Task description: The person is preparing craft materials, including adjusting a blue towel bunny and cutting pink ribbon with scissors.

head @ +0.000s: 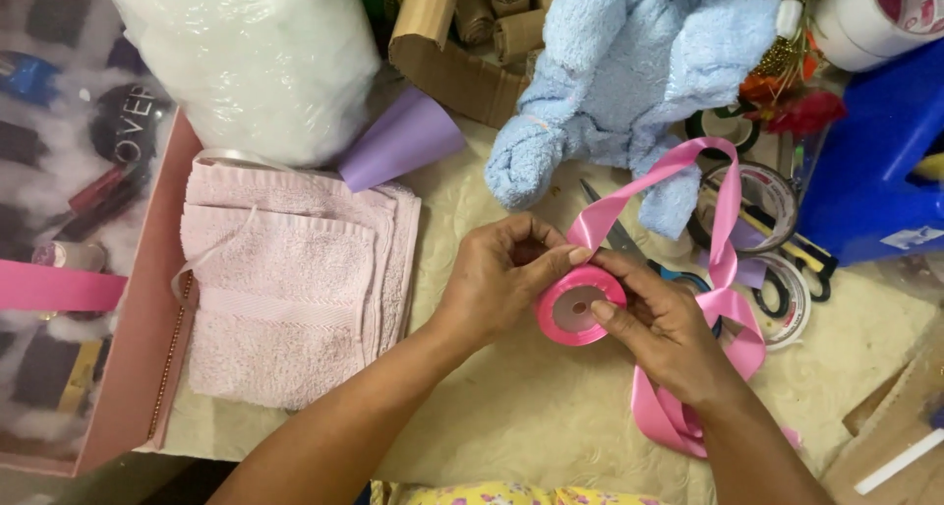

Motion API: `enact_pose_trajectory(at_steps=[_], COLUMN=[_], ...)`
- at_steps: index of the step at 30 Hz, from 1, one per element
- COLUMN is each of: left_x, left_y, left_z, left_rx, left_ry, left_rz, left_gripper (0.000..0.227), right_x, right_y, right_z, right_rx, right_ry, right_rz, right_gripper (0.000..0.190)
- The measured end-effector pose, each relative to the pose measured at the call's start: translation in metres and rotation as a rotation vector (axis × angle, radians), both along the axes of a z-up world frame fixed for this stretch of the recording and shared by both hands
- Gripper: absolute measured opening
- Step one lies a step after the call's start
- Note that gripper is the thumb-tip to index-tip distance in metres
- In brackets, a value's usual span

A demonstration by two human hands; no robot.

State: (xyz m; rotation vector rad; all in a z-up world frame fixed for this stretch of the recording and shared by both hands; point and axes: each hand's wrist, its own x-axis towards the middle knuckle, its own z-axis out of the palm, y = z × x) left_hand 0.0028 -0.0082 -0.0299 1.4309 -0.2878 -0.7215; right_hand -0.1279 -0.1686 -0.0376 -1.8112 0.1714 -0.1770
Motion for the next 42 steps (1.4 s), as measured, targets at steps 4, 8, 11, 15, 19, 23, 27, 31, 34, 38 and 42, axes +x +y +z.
enact_pose_trajectory(at_steps=[4,8,11,15,19,23,27,31,34,38,42], left_x=[-0.004,-0.009,-0.007,-0.001,0.006,0.007,0.011,0.017,0.022,0.025,0.027], left_y=[0.003,0.007,0.009,0.015,0.023,0.024,0.027,0.033,0.034,0.036,0.039], left_z=[0.007,0.021,0.017,0.018,0.032,0.036,0.042,0.044,0.042,0.047,0.047], left_rx=[0.051,-0.023,-0.018,0.017,0.136,-0.004,-0.041,0.074,0.046,0.016,0.017], left_ry=[-0.093,-0.114,-0.177,-0.345,-0.647,-0.719,-0.764,-0.833,-0.890,-0.892,-0.895], left_rz=[-0.025,-0.082,-0.138,-0.216,-0.397,-0.510,-0.515,-0.480,-0.470,-0.453,-0.450], left_gripper=[0.020,0.033,0.037,0.031,0.029,0.025,0.022,0.045,0.044,0.037,0.044], right_x=[-0.008,-0.011,-0.011,-0.005,-0.008,-0.005,-0.006,-0.017,-0.021,-0.033,-0.027], right_y=[-0.010,-0.008,-0.011,-0.007,-0.006,-0.009,-0.007,-0.010,-0.022,-0.045,-0.051], right_z=[-0.015,-0.014,-0.011,0.022,0.039,0.044,0.039,0.042,0.027,0.014,0.036], right_rx=[-0.029,0.030,0.026,-0.354,-0.706,-0.928,-0.745,-0.427,-0.203,0.667,0.955], right_ry=[0.017,0.011,-0.015,-0.114,-0.423,-0.340,-0.275,0.118,0.264,0.194,-0.008], right_rz=[-0.003,-0.035,-0.055,-0.187,-0.365,-0.162,-0.095,-0.183,-0.210,-0.151,0.071], right_gripper=[0.041,0.045,0.043,0.032,0.017,0.042,0.020,0.020,0.031,0.018,0.019])
